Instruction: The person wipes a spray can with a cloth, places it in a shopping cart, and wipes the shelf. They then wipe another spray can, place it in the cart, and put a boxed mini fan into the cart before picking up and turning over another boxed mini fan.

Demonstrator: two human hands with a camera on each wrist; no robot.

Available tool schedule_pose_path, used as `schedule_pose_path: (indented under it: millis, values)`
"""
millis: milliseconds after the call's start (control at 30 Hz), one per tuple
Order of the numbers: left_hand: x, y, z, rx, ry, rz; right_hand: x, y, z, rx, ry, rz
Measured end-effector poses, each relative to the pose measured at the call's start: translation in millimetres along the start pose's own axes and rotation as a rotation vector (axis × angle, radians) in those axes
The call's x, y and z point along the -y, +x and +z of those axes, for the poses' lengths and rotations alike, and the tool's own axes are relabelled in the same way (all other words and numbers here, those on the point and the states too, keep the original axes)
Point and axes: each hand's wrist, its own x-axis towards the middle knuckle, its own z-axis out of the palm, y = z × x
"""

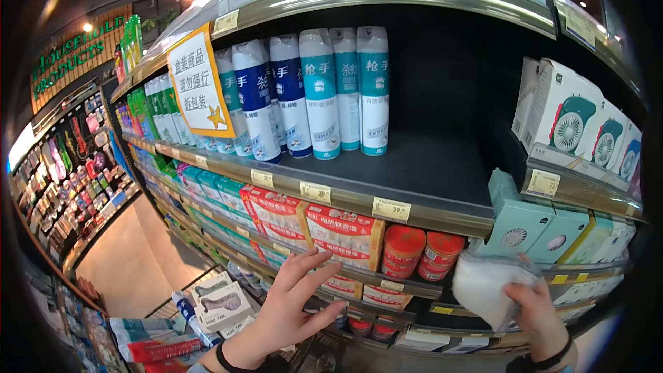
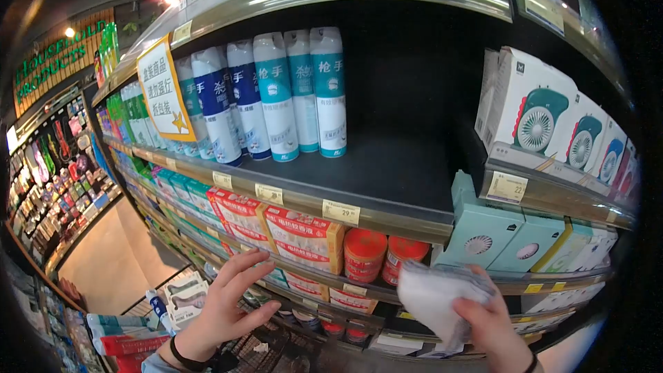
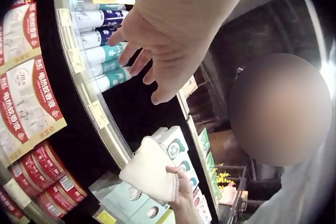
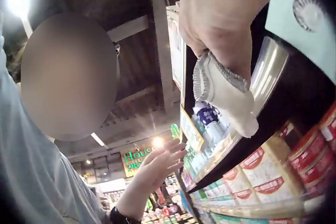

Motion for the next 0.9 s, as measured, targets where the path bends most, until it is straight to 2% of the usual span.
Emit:
schedule_pose_path:
  millis: [67, 133, 233, 367, 433, 533, 567, 633, 667, 700, 733, 767, 800, 833, 867, 900]
  values:
    - [13, 7, -10, 0.028, 0.013, 0.025, 12, -14, -27, 0.024, -0.118, 0.019]
    - [29, 13, -24, 0.086, 0.062, 0.084, 29, -44, -45, -0.206, -0.353, 0.083]
    - [56, 15, -45, 0.124, 0.085, 0.11, 37, -76, -60, -0.321, -0.441, -0.134]
    - [93, 19, -71, 0.163, 0.105, 0.109, 79, -116, -75, -0.445, -0.598, -0.173]
    - [106, 24, -85, 0.196, 0.11, 0.068, 79, -114, -60, -0.487, -0.64, -0.182]
    - [125, 42, -107, 0.271, 0.11, 0.049, 91, -65, 14, -0.551, -0.435, -0.348]
    - [126, 53, -114, 0.281, 0.153, 0.09, 101, -46, 28, -0.567, -0.369, -0.402]
    - [127, 78, -124, 0.297, 0.157, 0.135, 131, -4, 42, -0.299, -0.701, -0.259]
    - [127, 90, -128, 0.309, 0.166, 0.183, 127, 22, 56, -0.361, -0.854, -0.343]
    - [129, 102, -129, 0.297, 0.135, 0.18, 130, 51, 86, -0.287, -0.901, -0.305]
    - [131, 112, -127, 0.284, 0.105, 0.176, 118, 77, 118, -0.162, -0.749, -0.341]
    - [133, 123, -123, 0.281, 0.108, 0.172, 102, 110, 146, 0.159, -0.664, -0.505]
    - [137, 131, -120, 0.224, 0.066, 0.213, 81, 146, 192, 0.219, -0.954, -0.593]
    - [141, 135, -113, 0.17, 0.02, 0.26, 59, 163, 219, 0.232, -0.899, -0.557]
    - [143, 135, -108, 0.164, 0.024, 0.26, 41, 176, 249, 0.347, -0.89, -0.561]
    - [146, 134, -102, 0.151, 0.001, 0.242, 10, 210, 261, 0.444, -1.094, -1.098]
